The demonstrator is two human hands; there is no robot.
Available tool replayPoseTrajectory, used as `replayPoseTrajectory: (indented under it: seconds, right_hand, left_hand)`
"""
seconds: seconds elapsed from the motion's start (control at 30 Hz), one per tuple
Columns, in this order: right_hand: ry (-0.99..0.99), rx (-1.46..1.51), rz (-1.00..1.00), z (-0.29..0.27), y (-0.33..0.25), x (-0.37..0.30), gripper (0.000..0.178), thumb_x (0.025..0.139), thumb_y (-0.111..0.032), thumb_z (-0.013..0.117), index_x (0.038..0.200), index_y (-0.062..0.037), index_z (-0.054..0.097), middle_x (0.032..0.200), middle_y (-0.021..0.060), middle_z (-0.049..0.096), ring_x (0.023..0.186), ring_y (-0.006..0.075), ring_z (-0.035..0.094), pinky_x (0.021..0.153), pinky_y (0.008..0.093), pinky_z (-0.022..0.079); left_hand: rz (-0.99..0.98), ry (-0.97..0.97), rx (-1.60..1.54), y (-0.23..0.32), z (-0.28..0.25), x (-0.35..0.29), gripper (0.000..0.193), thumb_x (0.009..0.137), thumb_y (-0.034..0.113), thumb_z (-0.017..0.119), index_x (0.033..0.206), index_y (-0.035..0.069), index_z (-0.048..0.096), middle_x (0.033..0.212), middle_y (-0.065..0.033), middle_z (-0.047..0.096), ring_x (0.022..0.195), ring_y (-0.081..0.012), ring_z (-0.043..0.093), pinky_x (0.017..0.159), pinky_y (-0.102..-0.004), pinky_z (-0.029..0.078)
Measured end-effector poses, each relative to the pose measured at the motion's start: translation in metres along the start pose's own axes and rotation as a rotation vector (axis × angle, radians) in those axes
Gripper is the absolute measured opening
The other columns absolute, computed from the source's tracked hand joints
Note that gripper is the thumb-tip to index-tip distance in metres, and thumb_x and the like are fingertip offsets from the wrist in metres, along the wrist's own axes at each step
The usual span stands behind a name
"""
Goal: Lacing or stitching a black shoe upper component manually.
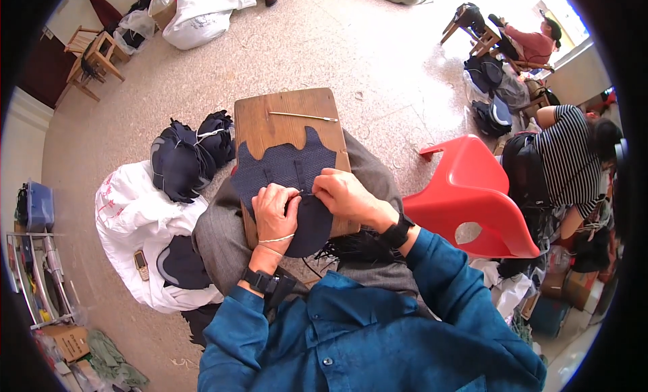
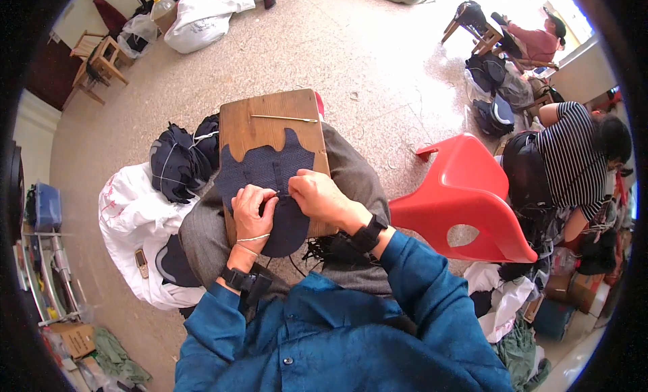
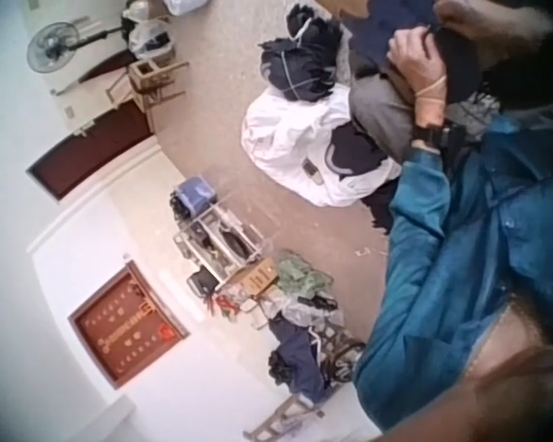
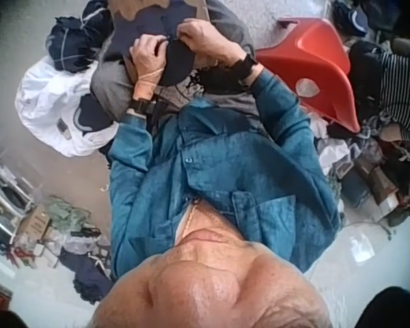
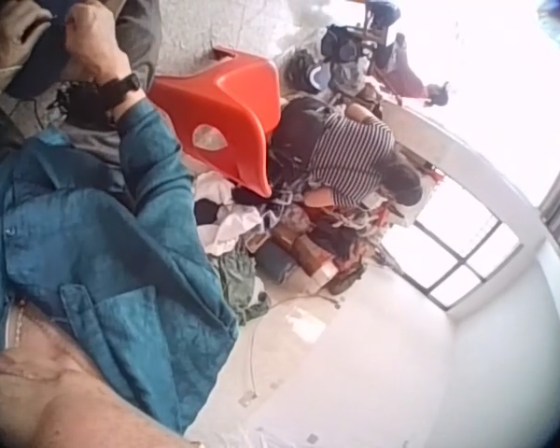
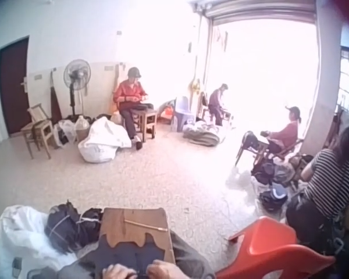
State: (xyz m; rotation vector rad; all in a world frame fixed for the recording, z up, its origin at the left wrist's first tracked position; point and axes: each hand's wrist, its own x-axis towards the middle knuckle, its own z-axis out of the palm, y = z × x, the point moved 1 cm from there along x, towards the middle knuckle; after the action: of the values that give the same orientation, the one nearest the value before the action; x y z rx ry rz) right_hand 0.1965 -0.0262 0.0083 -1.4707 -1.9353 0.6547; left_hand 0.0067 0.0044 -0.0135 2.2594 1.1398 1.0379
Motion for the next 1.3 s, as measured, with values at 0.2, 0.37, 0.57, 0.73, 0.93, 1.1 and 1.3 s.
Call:
replayPoseTrajectory:
  seconds: [0.2, 0.37, 0.57, 0.73, 0.93, 1.1, 1.3]
  right_hand:
    - [-0.004, -0.075, -0.064, 0.001, 0.000, -0.003, 0.005, 0.084, -0.005, 0.064, 0.084, -0.0006, 0.061, 0.082, 0.0163, 0.060, 0.082, 0.0376, 0.063, 0.072, 0.0453, 0.051]
    - [0.033, -0.008, -0.071, 0.005, -0.001, -0.001, 0.004, 0.085, -0.005, 0.063, 0.084, -0.0014, 0.061, 0.082, 0.0159, 0.059, 0.081, 0.0374, 0.062, 0.071, 0.0449, 0.051]
    - [0.040, -0.072, -0.077, 0.020, -0.001, 0.003, 0.006, 0.085, -0.004, 0.065, 0.089, -0.0020, 0.062, 0.084, 0.0151, 0.059, 0.084, 0.0375, 0.062, 0.074, 0.0437, 0.051]
    - [0.083, -0.047, -0.056, 0.014, -0.001, -0.012, 0.008, 0.084, -0.002, 0.061, 0.092, -0.0024, 0.060, 0.086, 0.0159, 0.059, 0.086, 0.0382, 0.061, 0.075, 0.0453, 0.050]
    - [0.178, -0.089, -0.017, 0.032, -0.011, -0.009, 0.012, 0.084, 0.001, 0.056, 0.095, -0.0030, 0.058, 0.089, 0.0168, 0.059, 0.090, 0.0386, 0.061, 0.078, 0.0465, 0.050]
    - [0.150, 0.018, 0.023, 0.024, -0.011, -0.009, 0.014, 0.085, -0.005, 0.062, 0.099, -0.0038, 0.060, 0.089, 0.0171, 0.058, 0.091, 0.0388, 0.061, 0.080, 0.0460, 0.050]
    - [0.177, -0.120, -0.015, 0.022, -0.012, -0.017, 0.010, 0.087, -0.008, 0.063, 0.095, -0.0048, 0.059, 0.088, 0.0155, 0.057, 0.087, 0.0382, 0.061, 0.077, 0.0457, 0.050]
  left_hand:
    - [0.009, -0.005, -0.008, 0.000, 0.000, 0.000, 0.010, 0.080, 0.009, 0.075, 0.086, 0.010, 0.067, 0.085, -0.0025, 0.062, 0.084, -0.0237, 0.058, 0.076, -0.0364, 0.040]
    - [0.035, -0.008, 0.010, 0.000, 0.000, 0.000, 0.009, 0.081, 0.009, 0.073, 0.087, 0.010, 0.067, 0.086, -0.0028, 0.062, 0.084, -0.0242, 0.058, 0.077, -0.0367, 0.040]
    - [0.029, -0.001, 0.027, -0.005, 0.004, -0.004, 0.008, 0.084, 0.011, 0.070, 0.091, 0.011, 0.067, 0.089, -0.0041, 0.061, 0.089, -0.0259, 0.058, 0.079, -0.0384, 0.040]
    - [0.014, 0.013, 0.024, -0.007, 0.004, -0.007, 0.007, 0.086, 0.011, 0.068, 0.093, 0.010, 0.066, 0.090, -0.0051, 0.061, 0.090, -0.0264, 0.059, 0.080, -0.0391, 0.040]
    - [0.025, 0.035, 0.027, -0.006, 0.006, -0.005, 0.006, 0.087, 0.010, 0.066, 0.092, 0.007, 0.066, 0.089, -0.0069, 0.061, 0.089, -0.0274, 0.060, 0.079, -0.0390, 0.042]
    - [0.025, 0.019, 0.014, -0.008, 0.005, -0.007, 0.007, 0.088, 0.010, 0.065, 0.094, 0.008, 0.066, 0.091, -0.0069, 0.060, 0.092, -0.0273, 0.059, 0.080, -0.0397, 0.041]
    - [0.000, 0.030, -0.027, -0.009, 0.001, -0.008, 0.008, 0.087, 0.010, 0.065, 0.095, 0.008, 0.066, 0.092, -0.0072, 0.060, 0.092, -0.0278, 0.060, 0.081, -0.0397, 0.041]
